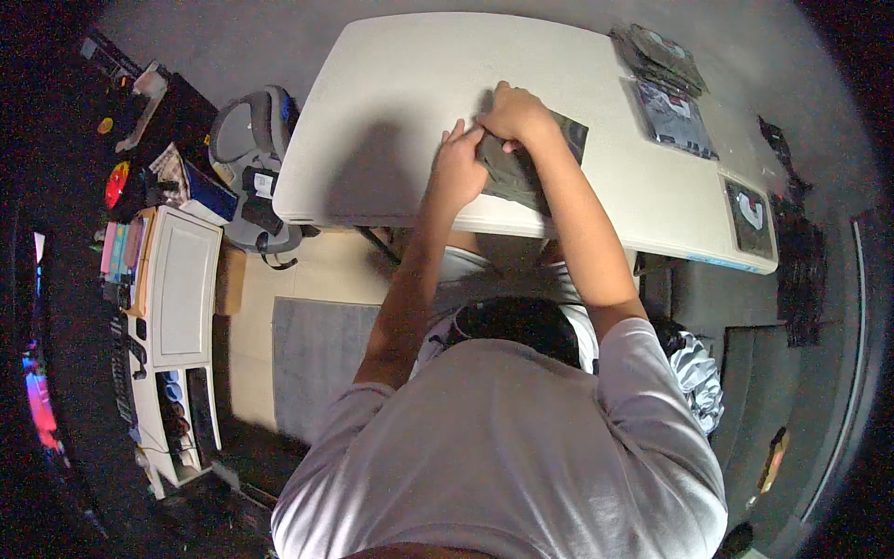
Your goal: Folding a green t-shirt on a table and preparing a plastic bag.
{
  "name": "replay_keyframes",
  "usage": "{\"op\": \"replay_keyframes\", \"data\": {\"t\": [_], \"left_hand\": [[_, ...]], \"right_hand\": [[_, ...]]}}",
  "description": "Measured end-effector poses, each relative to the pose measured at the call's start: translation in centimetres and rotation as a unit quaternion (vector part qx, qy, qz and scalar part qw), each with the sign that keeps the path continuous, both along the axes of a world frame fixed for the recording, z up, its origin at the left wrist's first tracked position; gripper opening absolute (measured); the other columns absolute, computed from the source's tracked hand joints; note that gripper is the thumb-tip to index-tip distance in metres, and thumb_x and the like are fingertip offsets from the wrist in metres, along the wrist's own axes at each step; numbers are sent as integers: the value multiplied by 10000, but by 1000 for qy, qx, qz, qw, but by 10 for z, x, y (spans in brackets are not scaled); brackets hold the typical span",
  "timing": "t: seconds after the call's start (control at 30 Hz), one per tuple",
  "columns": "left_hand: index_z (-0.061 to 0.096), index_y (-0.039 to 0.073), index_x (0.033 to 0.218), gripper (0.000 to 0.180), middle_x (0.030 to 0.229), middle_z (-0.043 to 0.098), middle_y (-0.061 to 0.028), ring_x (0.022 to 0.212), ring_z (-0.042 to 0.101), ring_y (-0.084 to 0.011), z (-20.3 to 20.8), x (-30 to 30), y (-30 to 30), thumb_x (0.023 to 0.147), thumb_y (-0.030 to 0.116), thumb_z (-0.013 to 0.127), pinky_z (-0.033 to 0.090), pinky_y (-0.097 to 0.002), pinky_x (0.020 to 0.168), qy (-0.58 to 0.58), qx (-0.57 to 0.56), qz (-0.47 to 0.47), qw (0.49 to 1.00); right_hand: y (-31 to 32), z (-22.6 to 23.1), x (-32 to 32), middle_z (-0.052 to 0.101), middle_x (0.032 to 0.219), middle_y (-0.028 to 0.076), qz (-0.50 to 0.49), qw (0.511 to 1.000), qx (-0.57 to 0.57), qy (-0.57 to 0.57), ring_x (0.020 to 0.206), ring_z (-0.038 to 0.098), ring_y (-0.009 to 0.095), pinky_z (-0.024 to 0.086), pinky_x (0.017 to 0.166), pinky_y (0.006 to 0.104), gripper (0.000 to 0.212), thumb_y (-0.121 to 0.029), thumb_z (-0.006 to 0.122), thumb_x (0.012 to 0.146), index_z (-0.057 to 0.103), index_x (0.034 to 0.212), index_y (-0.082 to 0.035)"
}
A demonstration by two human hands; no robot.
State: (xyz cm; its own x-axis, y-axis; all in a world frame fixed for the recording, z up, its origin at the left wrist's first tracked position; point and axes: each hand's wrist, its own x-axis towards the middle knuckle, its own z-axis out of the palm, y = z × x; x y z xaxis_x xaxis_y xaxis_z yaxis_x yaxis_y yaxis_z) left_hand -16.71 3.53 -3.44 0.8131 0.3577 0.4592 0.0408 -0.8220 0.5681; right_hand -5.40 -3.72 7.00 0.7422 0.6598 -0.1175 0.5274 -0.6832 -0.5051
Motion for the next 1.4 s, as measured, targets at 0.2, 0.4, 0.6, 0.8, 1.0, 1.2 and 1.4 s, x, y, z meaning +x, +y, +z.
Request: {"op": "replay_keyframes", "data": {"t": [0.2,0.4,0.6,0.8,1.0,1.2,1.4], "left_hand": [[739,-13,1027,276,921,752,-158,838,713,-350,17,-11,4,965,205,580,545,-355,791,-103,-262,57,958],[736,-34,943,243,755,681,-228,672,679,-365,21,-26,-9,867,197,736,529,-446,673,-58,-100,40,993],[693,-53,868,439,766,691,-206,714,693,-376,37,-38,-25,892,383,727,557,-451,711,121,1,61,991],[604,-60,1124,588,1106,651,-241,1006,649,-386,36,-35,-42,894,472,707,517,-467,885,191,59,67,977],[575,-41,1203,544,1106,666,-240,1088,645,-403,39,-13,-17,932,418,685,521,-470,929,107,-49,19,993],[674,69,1132,294,1071,733,-170,1002,710,-314,125,45,33,854,121,757,535,-410,887,41,-104,-53,992],[707,81,1141,366,960,741,-163,782,713,-342,109,71,40,808,-35,609,555,-420,727,-87,65,-121,987]], "right_hand": [[-9,-29,42,739,1006,153,90,969,39,-228,1019,679,398,529,894,548,452,-495,552,969,726,1117,-105],[-13,-71,62,649,1168,162,166,961,45,-215,1140,577,420,491,978,504,389,-463,529,986,731,1149,-174],[-7,-59,98,653,1222,149,330,940,81,-30,1150,587,321,457,1010,417,325,-245,639,932,706,1188,-57],[12,-16,109,705,1166,138,401,903,-122,95,1032,628,253,482,911,375,475,-106,733,741,697,1207,-22],[-1,26,121,706,827,81,401,904,-147,14,764,599,196,476,695,381,371,-164,793,722,728,1030,32],[-79,81,157,581,687,-9,295,955,-5,-3,669,550,118,470,648,318,232,-133,795,776,644,841,30],[-127,33,120,709,918,174,187,919,214,-274,860,687,354,540,785,437,252,-104,769,777,680,998,-21]]}}
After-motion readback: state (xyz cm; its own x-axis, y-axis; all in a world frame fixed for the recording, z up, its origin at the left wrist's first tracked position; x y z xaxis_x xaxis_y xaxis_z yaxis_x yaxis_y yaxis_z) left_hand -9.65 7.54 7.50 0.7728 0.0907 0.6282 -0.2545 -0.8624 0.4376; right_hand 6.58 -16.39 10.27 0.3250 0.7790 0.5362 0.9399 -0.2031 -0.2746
